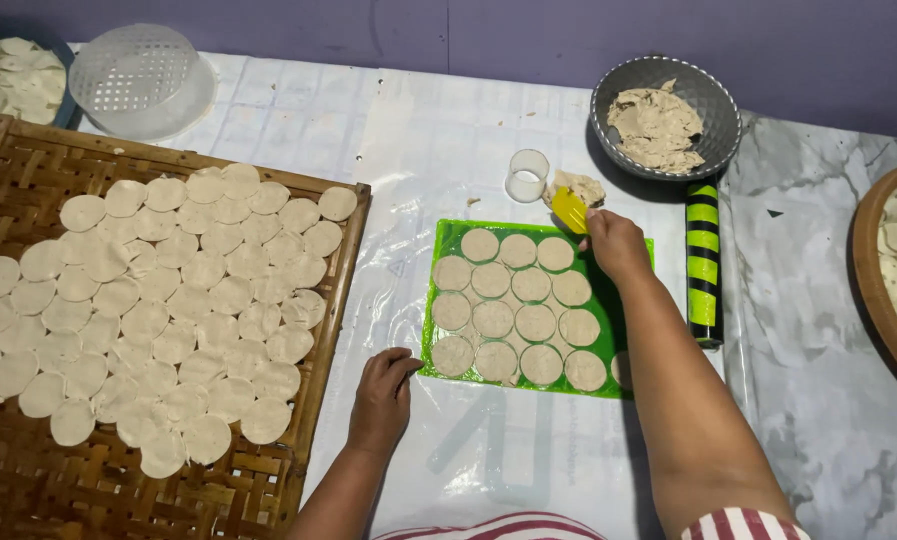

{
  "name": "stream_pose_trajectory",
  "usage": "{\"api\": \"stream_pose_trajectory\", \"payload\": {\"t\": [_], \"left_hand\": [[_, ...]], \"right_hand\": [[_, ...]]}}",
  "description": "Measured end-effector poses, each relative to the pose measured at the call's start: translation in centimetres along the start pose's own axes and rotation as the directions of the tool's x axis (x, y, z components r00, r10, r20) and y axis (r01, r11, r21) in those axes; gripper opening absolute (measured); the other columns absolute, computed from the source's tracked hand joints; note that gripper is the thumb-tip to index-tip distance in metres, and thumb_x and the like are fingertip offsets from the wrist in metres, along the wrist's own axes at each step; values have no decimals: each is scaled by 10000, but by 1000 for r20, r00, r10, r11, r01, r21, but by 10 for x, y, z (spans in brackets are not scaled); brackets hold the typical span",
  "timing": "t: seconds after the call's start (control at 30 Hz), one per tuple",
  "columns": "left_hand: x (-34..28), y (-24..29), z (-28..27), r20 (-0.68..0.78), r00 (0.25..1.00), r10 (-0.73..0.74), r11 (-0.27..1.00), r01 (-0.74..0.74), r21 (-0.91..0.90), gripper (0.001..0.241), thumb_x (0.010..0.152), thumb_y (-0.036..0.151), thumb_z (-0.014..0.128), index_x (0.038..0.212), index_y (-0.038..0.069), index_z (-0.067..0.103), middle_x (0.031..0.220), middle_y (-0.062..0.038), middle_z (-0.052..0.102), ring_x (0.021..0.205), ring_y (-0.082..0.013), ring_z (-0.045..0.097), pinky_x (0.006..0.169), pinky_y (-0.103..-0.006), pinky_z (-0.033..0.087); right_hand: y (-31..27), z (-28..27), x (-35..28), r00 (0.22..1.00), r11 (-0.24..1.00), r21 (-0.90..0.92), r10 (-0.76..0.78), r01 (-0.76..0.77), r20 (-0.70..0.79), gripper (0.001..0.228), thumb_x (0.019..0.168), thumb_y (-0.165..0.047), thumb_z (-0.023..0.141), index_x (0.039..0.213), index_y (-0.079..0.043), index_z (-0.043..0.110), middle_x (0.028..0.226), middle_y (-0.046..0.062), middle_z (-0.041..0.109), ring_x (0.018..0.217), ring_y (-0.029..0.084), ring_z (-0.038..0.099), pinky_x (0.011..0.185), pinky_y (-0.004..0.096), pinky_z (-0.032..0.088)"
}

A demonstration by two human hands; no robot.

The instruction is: Rolling out dough using a rolling pin and cutting it into small circular wrappers with a mold.

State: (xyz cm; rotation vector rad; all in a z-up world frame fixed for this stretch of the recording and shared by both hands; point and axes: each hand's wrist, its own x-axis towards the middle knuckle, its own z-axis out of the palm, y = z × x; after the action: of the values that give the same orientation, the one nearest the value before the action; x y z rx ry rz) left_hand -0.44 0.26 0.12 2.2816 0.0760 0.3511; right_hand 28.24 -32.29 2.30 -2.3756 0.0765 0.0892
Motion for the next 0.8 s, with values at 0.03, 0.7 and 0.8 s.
{"api": "stream_pose_trajectory", "payload": {"t": [0.03, 0.7, 0.8], "left_hand": [[0, 0, 0, -5, 1000, -1, 1000, 1, 2, 325, 815, -110, 663, 1056, 95, 738, 1193, -83, 658, 1178, -286, 616, 963, -388, 545], [2, 0, 1, -13, 1000, 7, 1000, -7, 1, 303, 817, -101, 661, 1035, 95, 737, 1174, -81, 669, 1161, -289, 624, 958, -395, 541], [2, 0, 2, -11, 1000, 1, 1000, -1, 1, 297, 828, -97, 662, 1037, 98, 742, 1168, -79, 669, 1155, -285, 624, 958, -390, 543]], "right_hand": [[6, 7, 15, 1000, 1000, 1, -5, 5, 2, 411, 1073, -406, 505, 1102, -83, 758, 795, 77, 758, 791, 232, 724, 787, 360, 522], [28, -53, -107, 975, 887, -405, 202, -221, -90, 373, 961, -476, 597, 1253, -307, 756, 1151, 163, 711, 1030, 363, 656, 841, 485, 496], [50, -40, -127, 991, 738, -667, 21, -103, -130, 351, 914, -419, 661, 1239, -334, 762, 1097, 108, 721, 1044, 310, 673, 813, 487, 509]]}}
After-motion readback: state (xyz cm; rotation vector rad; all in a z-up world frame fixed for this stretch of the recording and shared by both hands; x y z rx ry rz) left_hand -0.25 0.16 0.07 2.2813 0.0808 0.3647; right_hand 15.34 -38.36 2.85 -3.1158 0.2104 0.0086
